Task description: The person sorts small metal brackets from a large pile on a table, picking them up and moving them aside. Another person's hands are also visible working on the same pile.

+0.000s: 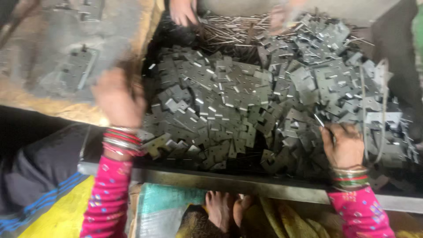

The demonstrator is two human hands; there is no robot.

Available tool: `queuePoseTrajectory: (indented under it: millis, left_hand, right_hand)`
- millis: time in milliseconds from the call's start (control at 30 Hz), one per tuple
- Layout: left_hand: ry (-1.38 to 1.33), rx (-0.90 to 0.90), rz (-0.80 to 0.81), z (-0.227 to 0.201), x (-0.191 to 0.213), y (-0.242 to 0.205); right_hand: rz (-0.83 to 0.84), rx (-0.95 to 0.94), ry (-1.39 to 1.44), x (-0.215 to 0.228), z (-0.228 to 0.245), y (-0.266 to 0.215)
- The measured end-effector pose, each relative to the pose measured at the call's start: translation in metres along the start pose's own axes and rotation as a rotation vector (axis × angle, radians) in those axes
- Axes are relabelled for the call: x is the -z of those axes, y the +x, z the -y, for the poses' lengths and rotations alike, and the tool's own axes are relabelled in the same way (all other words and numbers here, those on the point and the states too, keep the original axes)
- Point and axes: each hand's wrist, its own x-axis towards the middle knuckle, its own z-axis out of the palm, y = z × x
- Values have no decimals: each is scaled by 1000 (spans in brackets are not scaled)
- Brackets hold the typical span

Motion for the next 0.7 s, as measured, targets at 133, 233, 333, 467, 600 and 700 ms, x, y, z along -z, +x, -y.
queuePoseTrajectory:
  millis: [133, 233, 333, 467, 600, 700]
  left_hand:
    - [-409, -135, 511, -116, 1, -29]
    - [-493, -477, 601, -186, -4, -49]
    - [-469, -633, 510, -236, -9, -69]
    - [-268, -694, 560, -259, -21, -88]
    - [-356, -706, 540, -243, -31, -87]
    - [-612, -463, 541, -210, -34, -81]
  right_hand:
    - [-311, -138, 536, 17, 17, 16]
    - [-439, -340, 1258, 29, 33, 22]
    - [-536, -560, 1706, 41, 39, 35]
    - [-266, -424, 2265, 46, 45, 40]
    - [43, -634, 1942, 27, 62, 41]
    - [455, -871, 1764, -6, 85, 37]
